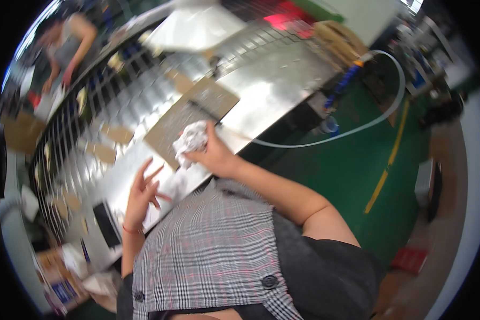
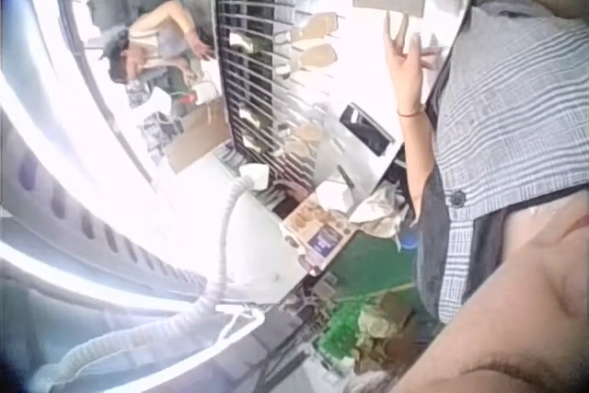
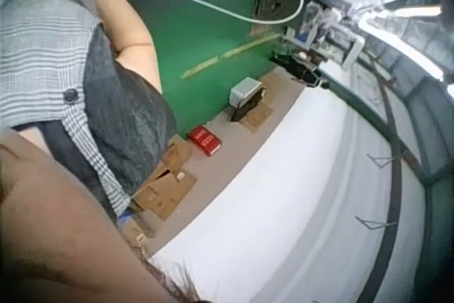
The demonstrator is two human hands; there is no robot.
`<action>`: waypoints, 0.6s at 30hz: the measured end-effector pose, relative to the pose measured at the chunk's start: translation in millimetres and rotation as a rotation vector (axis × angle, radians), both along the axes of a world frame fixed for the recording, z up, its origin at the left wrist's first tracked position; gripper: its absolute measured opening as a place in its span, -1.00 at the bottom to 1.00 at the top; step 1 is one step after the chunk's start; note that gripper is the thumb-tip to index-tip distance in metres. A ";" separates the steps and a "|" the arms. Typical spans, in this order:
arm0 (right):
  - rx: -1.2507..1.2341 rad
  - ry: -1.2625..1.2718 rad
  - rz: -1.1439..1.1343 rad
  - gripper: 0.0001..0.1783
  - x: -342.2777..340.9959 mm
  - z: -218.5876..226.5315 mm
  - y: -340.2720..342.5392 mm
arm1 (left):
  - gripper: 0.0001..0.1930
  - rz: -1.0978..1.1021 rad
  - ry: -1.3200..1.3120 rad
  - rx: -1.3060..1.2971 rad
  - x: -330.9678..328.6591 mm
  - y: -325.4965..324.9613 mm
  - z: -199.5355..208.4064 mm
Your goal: Applying adhesive to shoe soles using a brush and cleaning the components with a cloth on an assembly line.
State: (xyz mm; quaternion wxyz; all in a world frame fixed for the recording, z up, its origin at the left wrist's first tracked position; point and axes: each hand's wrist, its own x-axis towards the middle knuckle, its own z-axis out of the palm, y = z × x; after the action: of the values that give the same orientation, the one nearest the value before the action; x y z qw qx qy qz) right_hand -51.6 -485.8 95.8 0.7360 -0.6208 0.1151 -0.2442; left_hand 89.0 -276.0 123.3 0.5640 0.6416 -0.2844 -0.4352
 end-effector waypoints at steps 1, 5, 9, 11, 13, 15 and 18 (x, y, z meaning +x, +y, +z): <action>-0.086 0.111 0.069 -0.39 4.6 3.0 1.5 | -0.37 0.090 -0.085 -0.004 10.1 14.0 9.1; -0.920 0.097 0.300 -0.46 37.4 0.3 22.3 | -0.51 0.429 -0.257 0.021 33.8 94.0 31.1; -1.197 0.034 0.314 -0.50 79.0 -36.2 68.4 | -0.58 0.622 -0.180 0.072 26.0 158.1 26.6; -1.290 -0.019 0.425 -0.54 96.9 -46.0 87.3 | -0.59 0.692 -0.143 0.106 11.3 177.0 19.7; -1.366 -0.366 0.408 -0.58 113.5 -58.4 113.0 | -0.60 0.713 -0.085 0.143 -3.6 185.4 16.4; -1.413 -0.306 0.415 -0.60 159.9 -64.5 117.2 | -0.60 0.726 -0.061 0.133 -13.1 188.0 3.3; -1.504 -0.276 0.409 -0.59 183.8 -55.8 139.4 | -0.59 0.752 -0.040 0.116 -14.8 195.0 0.2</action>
State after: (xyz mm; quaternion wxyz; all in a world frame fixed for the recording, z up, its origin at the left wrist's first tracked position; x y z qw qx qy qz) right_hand 132.2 -346.4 40.0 0.1570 -0.9246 -0.2894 -0.1913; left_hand 74.2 -81.0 123.4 0.6412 0.7405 -0.0149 -0.2007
